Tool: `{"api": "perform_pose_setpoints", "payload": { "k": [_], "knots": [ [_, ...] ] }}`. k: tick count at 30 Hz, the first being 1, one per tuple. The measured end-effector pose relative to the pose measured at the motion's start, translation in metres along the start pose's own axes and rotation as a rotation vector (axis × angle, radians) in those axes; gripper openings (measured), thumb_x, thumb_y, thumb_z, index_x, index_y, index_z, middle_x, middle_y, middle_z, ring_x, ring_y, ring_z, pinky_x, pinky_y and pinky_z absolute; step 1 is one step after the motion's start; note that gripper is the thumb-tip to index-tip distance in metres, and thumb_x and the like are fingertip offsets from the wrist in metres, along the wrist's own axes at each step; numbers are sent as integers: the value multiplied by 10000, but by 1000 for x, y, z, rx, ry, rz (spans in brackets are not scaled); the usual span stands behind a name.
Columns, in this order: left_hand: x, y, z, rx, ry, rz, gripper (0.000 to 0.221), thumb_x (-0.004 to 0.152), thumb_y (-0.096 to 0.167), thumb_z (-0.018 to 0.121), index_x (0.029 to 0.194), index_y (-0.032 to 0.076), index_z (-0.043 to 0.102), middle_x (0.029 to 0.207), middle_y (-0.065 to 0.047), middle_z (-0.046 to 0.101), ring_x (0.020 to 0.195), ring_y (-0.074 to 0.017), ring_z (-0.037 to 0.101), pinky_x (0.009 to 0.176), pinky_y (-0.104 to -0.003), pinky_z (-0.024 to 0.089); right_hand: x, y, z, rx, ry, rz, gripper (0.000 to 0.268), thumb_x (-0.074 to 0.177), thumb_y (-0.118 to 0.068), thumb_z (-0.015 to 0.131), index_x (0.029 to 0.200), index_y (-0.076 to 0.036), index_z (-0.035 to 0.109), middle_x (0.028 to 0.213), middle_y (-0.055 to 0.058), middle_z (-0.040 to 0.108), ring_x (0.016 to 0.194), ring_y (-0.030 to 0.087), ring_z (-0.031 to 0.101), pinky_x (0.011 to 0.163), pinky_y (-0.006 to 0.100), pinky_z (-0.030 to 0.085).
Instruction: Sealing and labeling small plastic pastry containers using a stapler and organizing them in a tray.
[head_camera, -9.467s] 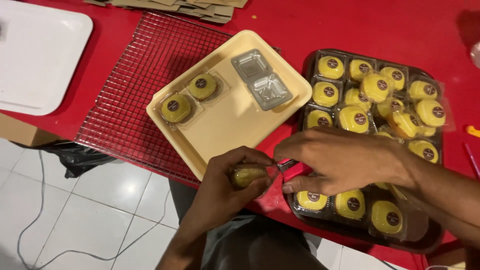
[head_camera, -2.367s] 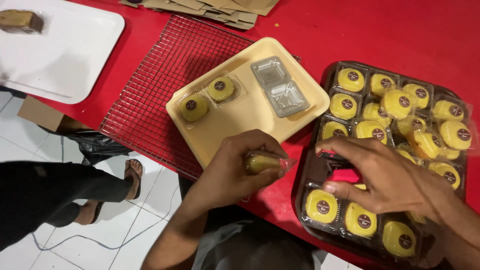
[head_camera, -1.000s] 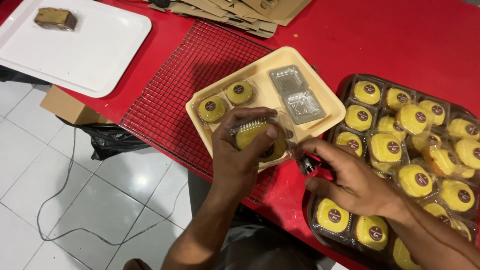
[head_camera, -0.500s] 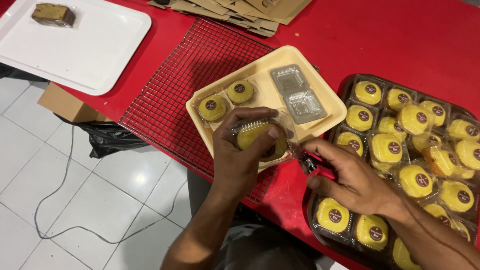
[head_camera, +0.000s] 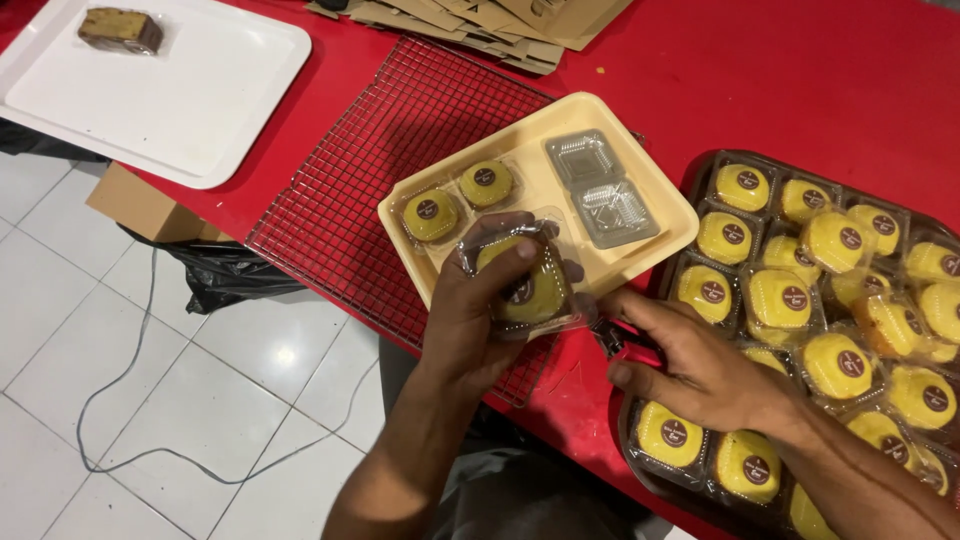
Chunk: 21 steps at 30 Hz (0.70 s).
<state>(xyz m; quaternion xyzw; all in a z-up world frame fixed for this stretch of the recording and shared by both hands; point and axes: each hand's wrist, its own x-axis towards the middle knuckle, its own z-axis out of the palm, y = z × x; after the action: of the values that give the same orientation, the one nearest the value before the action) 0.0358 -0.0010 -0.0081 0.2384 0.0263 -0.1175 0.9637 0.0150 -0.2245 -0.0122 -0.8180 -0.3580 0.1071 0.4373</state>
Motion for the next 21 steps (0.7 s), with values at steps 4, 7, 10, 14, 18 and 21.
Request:
{"api": "perform_pose_setpoints", "payload": {
  "k": [4, 7, 10, 14, 18, 21],
  "knots": [
    [-2, -2, 6, 15, 50, -17, 267, 875, 7, 720, 1107, -8, 589, 1124, -208, 698, 838, -394, 732, 685, -580, 641, -3, 12, 5, -27, -9, 42, 372, 934, -287, 594, 1206, -34, 568, 964, 66, 648, 840, 171, 625, 745, 330, 585],
    [-2, -5, 5, 90, 34, 170, 330, 831, 27, 779, 1114, -51, 628, 1029, -244, 698, 814, -352, 749, 654, -456, 657, 5, 4, 4, -15, -23, 115, 455, 868, -257, 733, 1207, 34, 645, 1110, 269, 742, 1010, 456, 746, 840, 579, 593],
    [0, -1, -3, 597, -41, 383, 363, 775, 109, 878, 1077, -11, 716, 1006, -188, 747, 863, -212, 736, 710, -335, 627, 24, -37, 0, -211, -209, 245, 458, 879, -185, 751, 1212, 107, 631, 1153, 325, 704, 1044, 478, 725, 895, 585, 590],
    [-5, 0, 2, 571, -83, 294, 377, 762, 90, 870, 1086, -31, 722, 944, -189, 743, 803, -187, 716, 672, -315, 616, 20, -25, 9, -356, -294, 273, 480, 854, -235, 781, 1203, 71, 655, 1205, 301, 671, 1134, 464, 660, 974, 578, 528],
    [6, -8, -23, 486, -95, 115, 475, 842, 214, 799, 1208, -55, 661, 1066, -221, 694, 919, -255, 701, 769, -408, 616, 13, -9, 18, -550, -398, 310, 509, 822, -298, 820, 1191, 26, 687, 1271, 269, 630, 1249, 445, 578, 1076, 568, 449],
    [11, -7, -29, 538, -102, 69, 497, 888, 242, 749, 1245, -84, 633, 1079, -220, 639, 945, -273, 669, 802, -443, 605, 10, -2, 18, -681, -475, 327, 528, 800, -340, 847, 1183, -4, 708, 1316, 247, 603, 1326, 431, 524, 1145, 560, 397]
  ]
}}
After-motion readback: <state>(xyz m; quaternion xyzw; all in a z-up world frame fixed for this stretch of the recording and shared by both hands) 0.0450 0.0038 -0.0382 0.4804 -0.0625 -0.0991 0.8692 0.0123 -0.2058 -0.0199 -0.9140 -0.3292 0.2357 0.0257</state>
